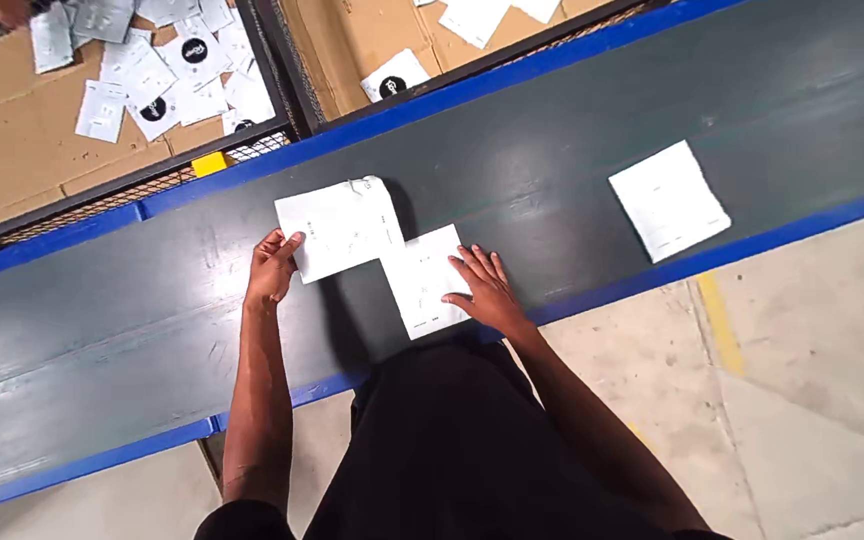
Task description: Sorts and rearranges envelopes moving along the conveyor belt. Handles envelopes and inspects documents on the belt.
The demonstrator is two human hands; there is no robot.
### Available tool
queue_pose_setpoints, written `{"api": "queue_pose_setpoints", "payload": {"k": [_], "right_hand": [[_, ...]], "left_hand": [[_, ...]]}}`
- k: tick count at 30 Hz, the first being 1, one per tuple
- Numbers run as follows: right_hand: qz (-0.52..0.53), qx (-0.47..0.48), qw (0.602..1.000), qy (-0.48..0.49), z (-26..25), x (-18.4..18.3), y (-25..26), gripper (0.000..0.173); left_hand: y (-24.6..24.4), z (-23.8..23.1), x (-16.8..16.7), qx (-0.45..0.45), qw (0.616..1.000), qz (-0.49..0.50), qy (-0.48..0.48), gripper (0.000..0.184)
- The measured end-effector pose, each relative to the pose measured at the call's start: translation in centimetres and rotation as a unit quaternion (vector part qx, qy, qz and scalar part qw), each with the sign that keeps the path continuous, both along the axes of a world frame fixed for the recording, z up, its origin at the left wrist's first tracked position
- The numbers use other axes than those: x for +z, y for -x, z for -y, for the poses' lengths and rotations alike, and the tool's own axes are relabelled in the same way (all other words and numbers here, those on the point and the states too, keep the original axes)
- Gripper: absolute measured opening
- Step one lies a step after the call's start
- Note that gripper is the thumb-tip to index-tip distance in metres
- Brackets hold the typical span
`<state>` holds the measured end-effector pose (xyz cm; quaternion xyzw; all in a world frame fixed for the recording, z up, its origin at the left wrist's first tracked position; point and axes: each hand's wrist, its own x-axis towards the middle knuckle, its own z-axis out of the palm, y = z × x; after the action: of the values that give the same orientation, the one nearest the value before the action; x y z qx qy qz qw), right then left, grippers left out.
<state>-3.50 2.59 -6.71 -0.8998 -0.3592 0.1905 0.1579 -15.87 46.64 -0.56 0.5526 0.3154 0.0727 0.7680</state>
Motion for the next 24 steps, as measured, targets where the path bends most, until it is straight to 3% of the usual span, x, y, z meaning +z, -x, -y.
{"api": "queue_pose_setpoints", "payload": {"k": [4, 6, 8, 10, 13, 15, 18, 20, 21, 24], "right_hand": [[0.009, -0.027, 0.999, 0.03, -0.9, 0.5, -2.1, 0.089], [0.012, -0.032, 0.998, 0.052, -1.8, 0.9, -2.5, 0.091], [0.019, -0.034, 0.998, 0.049, -3.2, 1.2, -4.0, 0.091], [0.008, -0.056, 0.998, 0.014, -3.9, 1.3, -4.0, 0.083], [0.004, -0.103, 0.994, -0.022, -2.4, 2.0, -4.5, 0.07], [0.009, -0.126, 0.992, -0.016, -0.3, 2.8, -5.1, 0.069], [0.014, -0.157, 0.987, -0.023, 3.0, 3.4, -6.2, 0.069], [0.012, -0.195, 0.98, -0.032, 5.8, 3.5, -5.9, 0.068], [0.011, -0.215, 0.976, -0.039, 6.8, 3.5, -5.8, 0.067], [0.013, -0.268, 0.962, -0.055, 8.5, 3.5, -6.1, 0.067]], "left_hand": [[-1.6, -10.5, 2.5, 0.178, 0.979, 0.036, -0.09, 0.038], [-3.7, -13.3, 2.7, 0.229, 0.962, -0.001, -0.148, 0.056], [-5.9, -9.4, 2.7, 0.096, 0.96, -0.042, -0.258, 0.073], [-7.1, -1.1, 1.2, -0.124, 0.925, -0.065, -0.353, 0.084], [-6.7, 8.7, -4.4, -0.371, 0.796, -0.086, -0.471, 0.123], [-6.1, 10.8, -6.1, -0.446, 0.709, -0.147, -0.525, 0.148], [-4.8, 8.3, -5.1, -0.439, 0.658, -0.191, -0.581, 0.149], [-3.5, 5.5, -3.8, -0.455, 0.664, -0.236, -0.545, 0.131], [-2.9, 3.4, -3.1, -0.467, 0.687, -0.262, -0.491, 0.122], [-1.7, -5.3, 0.2, -0.375, 0.809, -0.27, -0.364, 0.091]]}}
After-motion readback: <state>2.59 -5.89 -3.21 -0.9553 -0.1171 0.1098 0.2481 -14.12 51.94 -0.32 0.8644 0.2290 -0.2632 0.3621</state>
